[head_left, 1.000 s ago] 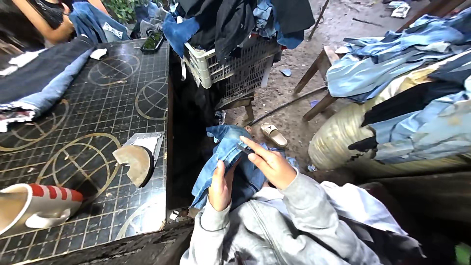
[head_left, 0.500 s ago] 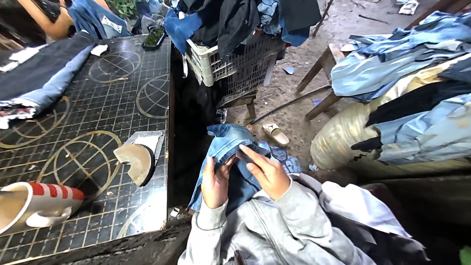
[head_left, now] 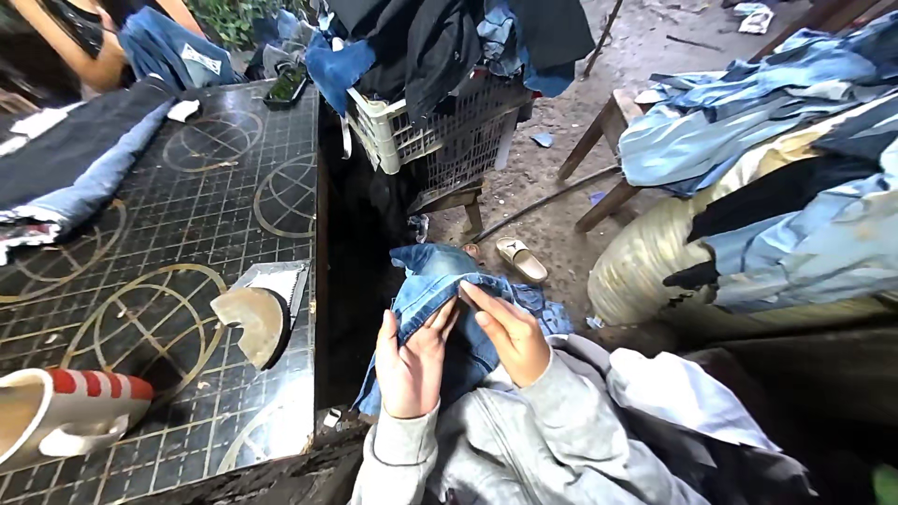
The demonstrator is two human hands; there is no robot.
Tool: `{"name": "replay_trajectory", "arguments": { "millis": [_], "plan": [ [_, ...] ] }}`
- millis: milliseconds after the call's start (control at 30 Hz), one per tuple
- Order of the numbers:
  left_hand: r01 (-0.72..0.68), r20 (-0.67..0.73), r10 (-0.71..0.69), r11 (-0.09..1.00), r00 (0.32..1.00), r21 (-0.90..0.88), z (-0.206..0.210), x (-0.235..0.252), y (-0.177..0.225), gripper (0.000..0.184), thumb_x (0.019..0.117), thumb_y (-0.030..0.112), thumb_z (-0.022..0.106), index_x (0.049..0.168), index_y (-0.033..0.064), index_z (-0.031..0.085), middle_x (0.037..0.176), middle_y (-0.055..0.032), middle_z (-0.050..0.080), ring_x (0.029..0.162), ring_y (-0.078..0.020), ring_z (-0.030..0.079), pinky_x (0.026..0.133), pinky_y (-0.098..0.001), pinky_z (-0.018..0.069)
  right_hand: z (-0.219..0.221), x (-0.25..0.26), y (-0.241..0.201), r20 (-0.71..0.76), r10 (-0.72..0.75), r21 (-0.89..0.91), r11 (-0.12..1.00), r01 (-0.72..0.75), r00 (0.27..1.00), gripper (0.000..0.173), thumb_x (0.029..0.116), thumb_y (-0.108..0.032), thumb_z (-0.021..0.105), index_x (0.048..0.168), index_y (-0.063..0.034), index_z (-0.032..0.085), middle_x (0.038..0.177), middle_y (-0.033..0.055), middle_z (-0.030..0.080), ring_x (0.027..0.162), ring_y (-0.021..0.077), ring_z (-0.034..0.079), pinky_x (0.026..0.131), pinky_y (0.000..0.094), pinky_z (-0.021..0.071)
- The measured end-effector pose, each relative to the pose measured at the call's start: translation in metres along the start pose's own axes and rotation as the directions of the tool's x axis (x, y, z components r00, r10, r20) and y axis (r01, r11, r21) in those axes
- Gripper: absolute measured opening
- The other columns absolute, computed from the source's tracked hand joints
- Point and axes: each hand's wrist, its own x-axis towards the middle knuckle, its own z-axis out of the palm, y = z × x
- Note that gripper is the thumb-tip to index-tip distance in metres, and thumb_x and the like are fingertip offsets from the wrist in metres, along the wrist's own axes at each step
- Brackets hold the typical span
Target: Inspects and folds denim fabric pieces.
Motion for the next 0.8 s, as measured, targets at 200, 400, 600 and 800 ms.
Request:
{"name": "replay_trajectory", "arguments": {
  "millis": [200,400,600,800],
  "plan": [
    [0.017,0.024,-0.016,1.0,1.0,-0.013,-0.001,0.001,-0.002,0.074,0.1069,0.049,0.001,0.137,-0.0044,0.043,0.125,-0.023,0.068,0.116,-0.0348,0.068,0.101,-0.0467,0.0537,-0.009,0.001,-0.004,-0.009,-0.018,0.054,0.998,0.019,1.0,0.05,0.1095,-0.042,0.04,0.138,-0.0082,0.065,0.115,0.0149,0.074,0.099,0.0175,0.072,0.088,0.0346,0.059],
    [0.043,0.038,-0.042,0.999,0.998,-0.03,0.0,-0.001,-0.001,0.073,0.1067,0.049,0.003,0.135,-0.0032,0.044,0.123,-0.0229,0.069,0.113,-0.0349,0.069,0.099,-0.0464,0.055,-0.005,-0.001,-0.003,0.005,0.002,-0.069,0.998,-0.001,1.0,0.049,0.109,-0.042,0.04,0.14,-0.0125,0.065,0.099,0.0142,0.074,0.075,0.022,0.069,0.066,0.0393,0.0591],
    [0.038,0.047,-0.037,0.999,0.998,-0.01,-0.003,0.001,0.0,0.071,0.1069,0.048,0.004,0.136,-0.0018,0.046,0.124,-0.0219,0.069,0.115,-0.0356,0.068,0.099,-0.0481,0.0547,-0.022,0.006,0.005,-0.039,0.035,0.084,0.996,-0.031,0.999,0.06,0.1076,-0.046,0.043,0.141,0.0015,0.058,0.112,0.0114,0.074,0.092,0.0046,0.068,0.084,0.0238,0.0561],
    [0.041,0.051,-0.041,0.999,0.998,0.008,-0.003,-0.001,0.004,0.068,0.1071,0.044,0.004,0.132,-0.0001,0.05,0.121,-0.0206,0.071,0.113,-0.0347,0.07,0.098,-0.0474,0.056,-0.024,0.028,0.014,-0.048,0.056,0.014,0.998,-0.055,0.997,0.048,0.091,-0.034,0.072,0.119,0.0052,0.07,0.075,0.0035,0.064,0.058,0.0015,0.044,0.056,0.0178,0.0409]
  ]
}}
